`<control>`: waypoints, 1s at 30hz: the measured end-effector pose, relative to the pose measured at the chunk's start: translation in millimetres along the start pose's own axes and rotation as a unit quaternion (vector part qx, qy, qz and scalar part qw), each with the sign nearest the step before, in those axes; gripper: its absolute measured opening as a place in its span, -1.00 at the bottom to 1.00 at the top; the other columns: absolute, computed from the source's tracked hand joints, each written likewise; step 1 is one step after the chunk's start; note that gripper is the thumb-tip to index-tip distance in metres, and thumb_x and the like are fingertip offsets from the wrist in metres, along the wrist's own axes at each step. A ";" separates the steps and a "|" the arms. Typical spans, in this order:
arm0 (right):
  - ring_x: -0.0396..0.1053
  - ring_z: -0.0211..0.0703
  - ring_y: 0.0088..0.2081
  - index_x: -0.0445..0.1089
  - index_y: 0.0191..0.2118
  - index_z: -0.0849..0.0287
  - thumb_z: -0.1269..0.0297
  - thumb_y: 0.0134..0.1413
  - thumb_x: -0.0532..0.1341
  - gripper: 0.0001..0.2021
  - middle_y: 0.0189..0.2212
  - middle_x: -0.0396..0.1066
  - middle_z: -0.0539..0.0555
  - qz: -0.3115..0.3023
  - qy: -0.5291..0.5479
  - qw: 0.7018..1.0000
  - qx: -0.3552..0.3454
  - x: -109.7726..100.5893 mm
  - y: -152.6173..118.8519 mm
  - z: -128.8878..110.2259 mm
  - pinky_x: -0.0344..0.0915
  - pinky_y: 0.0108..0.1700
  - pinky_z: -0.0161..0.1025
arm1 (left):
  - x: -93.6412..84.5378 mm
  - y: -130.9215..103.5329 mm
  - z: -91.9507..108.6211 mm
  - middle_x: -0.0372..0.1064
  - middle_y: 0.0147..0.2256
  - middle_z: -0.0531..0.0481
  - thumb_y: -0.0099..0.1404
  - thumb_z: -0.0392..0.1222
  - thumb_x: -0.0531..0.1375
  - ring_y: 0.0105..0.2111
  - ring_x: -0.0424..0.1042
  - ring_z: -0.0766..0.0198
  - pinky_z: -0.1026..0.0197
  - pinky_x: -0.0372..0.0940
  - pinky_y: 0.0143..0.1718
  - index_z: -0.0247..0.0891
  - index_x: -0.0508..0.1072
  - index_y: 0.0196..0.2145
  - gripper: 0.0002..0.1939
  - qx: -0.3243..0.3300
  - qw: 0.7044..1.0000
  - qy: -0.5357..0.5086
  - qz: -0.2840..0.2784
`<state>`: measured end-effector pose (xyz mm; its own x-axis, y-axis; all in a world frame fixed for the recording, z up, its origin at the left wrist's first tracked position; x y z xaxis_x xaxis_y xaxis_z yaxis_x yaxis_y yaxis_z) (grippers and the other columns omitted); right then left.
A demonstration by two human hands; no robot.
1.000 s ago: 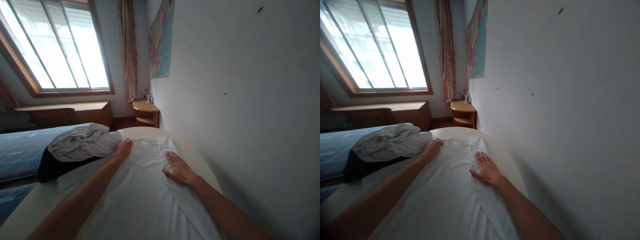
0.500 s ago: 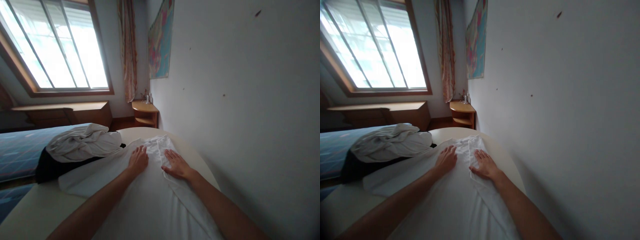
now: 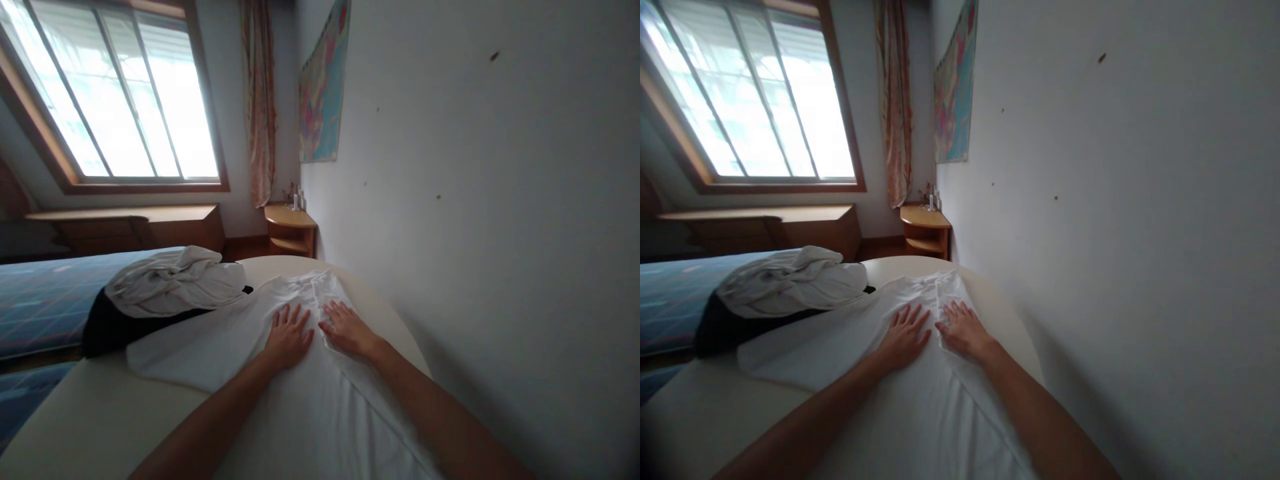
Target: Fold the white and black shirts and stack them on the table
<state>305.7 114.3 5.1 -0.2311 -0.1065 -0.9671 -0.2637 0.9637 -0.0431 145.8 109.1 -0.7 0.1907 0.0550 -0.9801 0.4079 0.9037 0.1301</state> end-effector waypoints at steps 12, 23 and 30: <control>-0.54 0.31 0.43 -0.16 0.45 -0.02 -0.32 0.25 -0.21 -0.22 0.47 -0.39 0.09 0.003 -0.005 0.996 0.086 16.8 23.5 -12.8 -0.53 0.31 0.36 | -70.5 -7.5 -85.1 0.35 0.08 -0.37 0.39 -0.16 0.05 0.07 0.32 -0.18 -0.13 0.19 0.05 -0.38 0.44 0.05 -0.62 -0.131 0.961 0.193 0.150; -0.48 0.30 0.43 -0.10 0.44 -0.01 -0.30 0.26 -0.20 -0.24 0.46 -0.31 0.10 0.032 -0.014 0.996 0.080 15.5 21.9 -12.8 -0.50 0.32 0.31 | -80.8 -54.0 -118.7 0.47 -0.19 -0.25 0.38 -0.42 -0.02 -0.15 0.42 -0.10 -0.06 0.24 -0.11 -0.36 0.46 0.00 -0.65 -0.064 0.943 0.295 0.140; -0.44 0.33 0.43 -0.09 0.44 -0.02 -0.29 0.27 -0.20 -0.25 0.46 -0.28 0.11 0.035 -0.026 0.996 0.081 12.7 19.4 -15.5 -0.46 0.32 0.32 | -77.6 -83.1 -141.5 0.48 -0.28 -0.28 0.37 -0.46 -0.05 -0.25 0.48 -0.08 -0.04 0.27 -0.20 -0.45 0.45 0.00 -0.63 -0.115 0.938 0.313 0.096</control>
<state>283.2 127.9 -4.1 -0.1930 -0.0293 -0.9808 -0.0941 0.9955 -0.0112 -29.2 89.8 43.3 -0.3502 0.3987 -0.8476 0.2024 0.9157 0.3471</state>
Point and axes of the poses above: each hand's wrist, its own y-axis towards the middle knuckle, its own x-axis out of the palm, z = x × y, the point moved 6 cm from there along y, towards the middle knuckle
